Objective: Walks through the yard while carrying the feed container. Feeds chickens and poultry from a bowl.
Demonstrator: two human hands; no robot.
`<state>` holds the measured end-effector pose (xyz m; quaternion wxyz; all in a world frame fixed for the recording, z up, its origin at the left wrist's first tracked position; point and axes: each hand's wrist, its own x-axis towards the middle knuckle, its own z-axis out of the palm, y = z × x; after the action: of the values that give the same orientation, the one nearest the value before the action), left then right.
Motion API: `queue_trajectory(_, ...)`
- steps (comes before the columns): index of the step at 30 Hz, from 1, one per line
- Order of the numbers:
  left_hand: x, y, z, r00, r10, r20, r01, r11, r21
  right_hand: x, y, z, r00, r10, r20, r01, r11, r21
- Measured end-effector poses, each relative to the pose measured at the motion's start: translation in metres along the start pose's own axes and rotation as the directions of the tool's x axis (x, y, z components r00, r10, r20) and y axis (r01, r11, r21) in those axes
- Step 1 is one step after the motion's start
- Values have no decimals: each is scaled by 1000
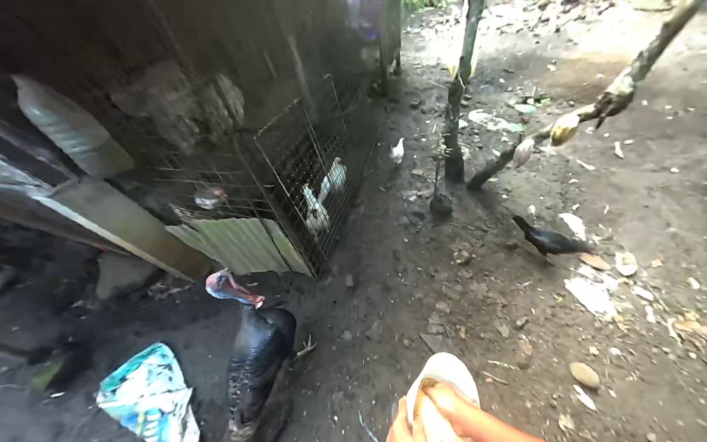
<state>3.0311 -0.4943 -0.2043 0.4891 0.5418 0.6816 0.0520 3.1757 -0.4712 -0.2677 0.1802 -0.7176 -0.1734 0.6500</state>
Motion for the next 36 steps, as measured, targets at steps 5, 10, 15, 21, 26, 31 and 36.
queue_trajectory(5,136,73,-33,998,-52,17,53,998,-32,98,-116,-27,1000,-18,19,17,996,90)
queue_trajectory(10,272,156,-77,997,30,69,-24,997,-75,174,-249,-65,999,-34,39,30,994,103)
queue_trajectory(15,358,239,-125,998,-20,66,30,989,-148,211,-374,-93,994,-25,102,-5,958,287)
queue_trajectory(21,459,302,-181,994,-112,-9,103,944,-314,261,-517,-104,971,-24,240,-79,909,408)
queue_trajectory(26,543,350,-221,967,-230,-111,155,874,-461,323,-631,-104,950,16,312,-118,944,309)
queue_trajectory(31,626,404,-250,918,-344,-195,200,830,-520,387,-737,-102,910,42,412,-98,988,117)
queue_trajectory(36,666,455,-275,879,-420,-225,229,787,-572,414,-815,-110,866,145,479,-91,987,-135)
